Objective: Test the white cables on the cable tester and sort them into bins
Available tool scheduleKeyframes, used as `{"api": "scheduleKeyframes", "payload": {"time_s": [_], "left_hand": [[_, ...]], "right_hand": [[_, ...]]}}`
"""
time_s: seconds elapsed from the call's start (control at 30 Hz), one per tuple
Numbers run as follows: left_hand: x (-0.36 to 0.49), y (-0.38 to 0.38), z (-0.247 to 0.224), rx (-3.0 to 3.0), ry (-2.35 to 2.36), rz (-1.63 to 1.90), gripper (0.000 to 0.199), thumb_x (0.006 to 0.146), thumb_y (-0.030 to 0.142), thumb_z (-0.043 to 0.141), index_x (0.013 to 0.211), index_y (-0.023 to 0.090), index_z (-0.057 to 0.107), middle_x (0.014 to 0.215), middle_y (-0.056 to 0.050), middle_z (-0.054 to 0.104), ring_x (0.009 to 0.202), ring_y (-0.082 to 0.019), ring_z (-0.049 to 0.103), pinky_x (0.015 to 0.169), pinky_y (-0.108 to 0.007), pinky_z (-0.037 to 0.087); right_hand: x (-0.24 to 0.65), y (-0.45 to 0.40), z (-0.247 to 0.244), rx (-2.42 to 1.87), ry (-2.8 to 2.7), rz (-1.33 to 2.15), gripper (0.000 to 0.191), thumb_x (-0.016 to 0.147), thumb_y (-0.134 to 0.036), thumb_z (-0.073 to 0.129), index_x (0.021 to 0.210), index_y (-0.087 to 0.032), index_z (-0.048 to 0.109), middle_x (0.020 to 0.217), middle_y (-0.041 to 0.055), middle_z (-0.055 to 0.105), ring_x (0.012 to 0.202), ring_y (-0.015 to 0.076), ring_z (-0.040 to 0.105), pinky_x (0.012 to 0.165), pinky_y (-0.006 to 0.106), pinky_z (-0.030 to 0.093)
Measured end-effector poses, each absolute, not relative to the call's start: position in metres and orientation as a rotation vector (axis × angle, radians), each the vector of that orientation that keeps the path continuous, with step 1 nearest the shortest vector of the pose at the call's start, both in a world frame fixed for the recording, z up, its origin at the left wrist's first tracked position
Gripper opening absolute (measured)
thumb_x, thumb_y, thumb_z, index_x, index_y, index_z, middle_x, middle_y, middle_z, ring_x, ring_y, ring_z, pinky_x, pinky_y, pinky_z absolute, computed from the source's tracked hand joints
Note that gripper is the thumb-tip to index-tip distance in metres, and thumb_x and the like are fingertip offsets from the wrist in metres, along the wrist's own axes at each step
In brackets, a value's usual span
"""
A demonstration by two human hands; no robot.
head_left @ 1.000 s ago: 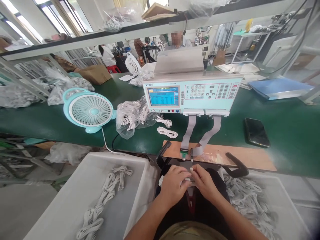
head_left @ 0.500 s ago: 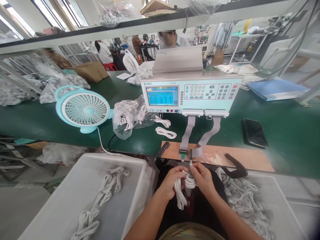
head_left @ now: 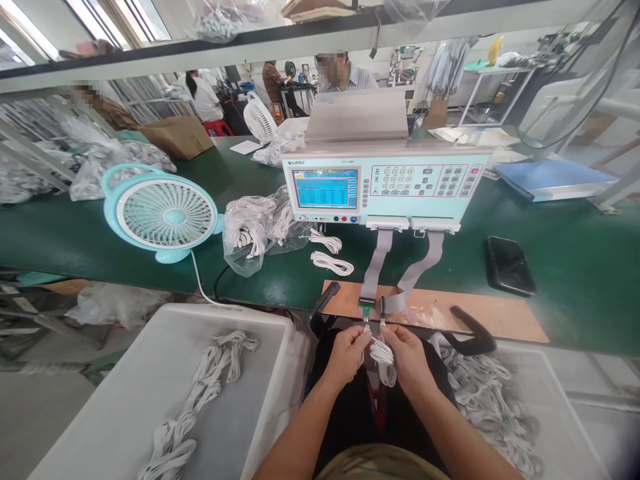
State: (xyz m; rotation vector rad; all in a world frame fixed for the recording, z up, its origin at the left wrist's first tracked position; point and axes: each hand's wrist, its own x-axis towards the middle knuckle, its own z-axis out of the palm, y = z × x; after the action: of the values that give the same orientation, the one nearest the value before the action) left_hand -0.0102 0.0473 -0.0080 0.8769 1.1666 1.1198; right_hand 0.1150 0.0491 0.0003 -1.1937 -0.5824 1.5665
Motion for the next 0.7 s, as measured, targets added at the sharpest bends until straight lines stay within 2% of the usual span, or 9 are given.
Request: {"api": "scheduleKeyframes", "payload": {"time_s": [0.17,0.37,0.53,0.7], "left_hand": [[-0.013,0.054,-0.007,0.872,1.203,1.202,0.027,0.066,0.025,0.072,0.045,0.015,0.059,0.055,0.000,0.050,0.057,-0.010,0.042,0.059,-0.020,0.034],[-0.009,0.056,-0.008,0.926,1.215,1.217,0.031,0.068,0.028,0.069,0.043,0.015,0.054,0.050,0.002,0.044,0.053,-0.010,0.038,0.055,-0.021,0.032],[0.001,0.052,-0.012,0.668,1.140,1.263,0.028,0.065,0.036,0.071,0.053,0.012,0.061,0.051,0.002,0.047,0.049,-0.008,0.039,0.050,-0.020,0.031],[0.006,0.050,-0.018,0.619,1.122,1.265,0.031,0.065,0.042,0.071,0.066,0.011,0.069,0.058,-0.001,0.058,0.053,-0.011,0.049,0.054,-0.021,0.037]], "right_hand": [[0.112,0.051,-0.003,-1.162,-0.517,1.564,0.036,0.054,-0.044,0.081,0.062,-0.016,0.059,0.055,-0.0002,0.057,0.048,0.0144,0.050,0.050,0.027,0.043],[0.115,0.049,-0.005,-1.142,-0.546,1.596,0.034,0.058,-0.043,0.080,0.065,-0.016,0.061,0.055,-0.0004,0.057,0.049,0.0138,0.050,0.050,0.025,0.041],[0.116,0.049,-0.007,-1.142,-0.587,1.561,0.033,0.061,-0.042,0.079,0.064,-0.015,0.061,0.056,-0.0001,0.056,0.049,0.0131,0.047,0.051,0.025,0.040],[0.116,0.049,-0.005,-1.152,-0.621,1.554,0.033,0.062,-0.043,0.078,0.063,-0.016,0.059,0.055,-0.0013,0.054,0.049,0.0128,0.046,0.051,0.024,0.039]]}}
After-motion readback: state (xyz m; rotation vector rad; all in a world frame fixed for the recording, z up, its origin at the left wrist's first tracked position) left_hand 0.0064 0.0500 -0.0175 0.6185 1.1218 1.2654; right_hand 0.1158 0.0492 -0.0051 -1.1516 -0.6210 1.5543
